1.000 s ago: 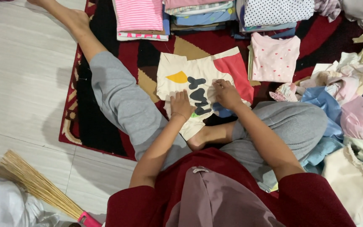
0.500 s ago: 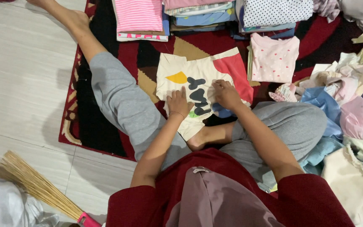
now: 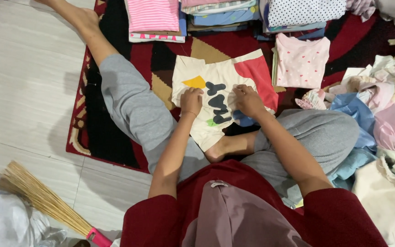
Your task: A person sits on the floor and folds various items of clothing, organizing them into neat stacks.
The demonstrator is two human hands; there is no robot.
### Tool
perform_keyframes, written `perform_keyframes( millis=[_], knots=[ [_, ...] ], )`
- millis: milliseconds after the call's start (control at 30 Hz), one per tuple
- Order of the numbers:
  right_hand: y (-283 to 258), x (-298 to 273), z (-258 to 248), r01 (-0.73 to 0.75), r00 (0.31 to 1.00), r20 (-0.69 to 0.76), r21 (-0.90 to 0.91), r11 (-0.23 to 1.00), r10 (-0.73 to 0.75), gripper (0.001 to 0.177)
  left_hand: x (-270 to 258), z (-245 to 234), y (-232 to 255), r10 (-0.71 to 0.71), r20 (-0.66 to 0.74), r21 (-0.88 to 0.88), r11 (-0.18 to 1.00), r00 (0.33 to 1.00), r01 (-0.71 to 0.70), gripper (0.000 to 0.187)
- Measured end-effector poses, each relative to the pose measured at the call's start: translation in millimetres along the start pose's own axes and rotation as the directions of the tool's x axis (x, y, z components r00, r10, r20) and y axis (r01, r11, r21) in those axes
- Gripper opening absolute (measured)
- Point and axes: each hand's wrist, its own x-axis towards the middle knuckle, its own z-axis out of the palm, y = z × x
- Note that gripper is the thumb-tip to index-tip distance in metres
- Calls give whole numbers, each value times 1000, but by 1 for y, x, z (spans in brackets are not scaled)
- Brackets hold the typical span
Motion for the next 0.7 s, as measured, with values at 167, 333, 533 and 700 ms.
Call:
perform_keyframes(
  millis=[167,333,533,700],
  knots=[
    [1,-1,1,-2,1000,3,19,1000,2,59,-1,-18,10,5,82,48,999,997,-9,13],
    [2,0,4,8,1000,-14,24,1000,-7,59,-6,-33,19,-13,125,-11,1000,992,14,16],
    [3,-1,6,16,999,-41,23,1000,-15,59,5,-21,7,0,150,-10,1000,989,2,11],
    [0,-2,1,4,1000,-16,30,1000,-3,59,6,-22,6,-6,171,-27,1000,985,11,13]
  ],
)
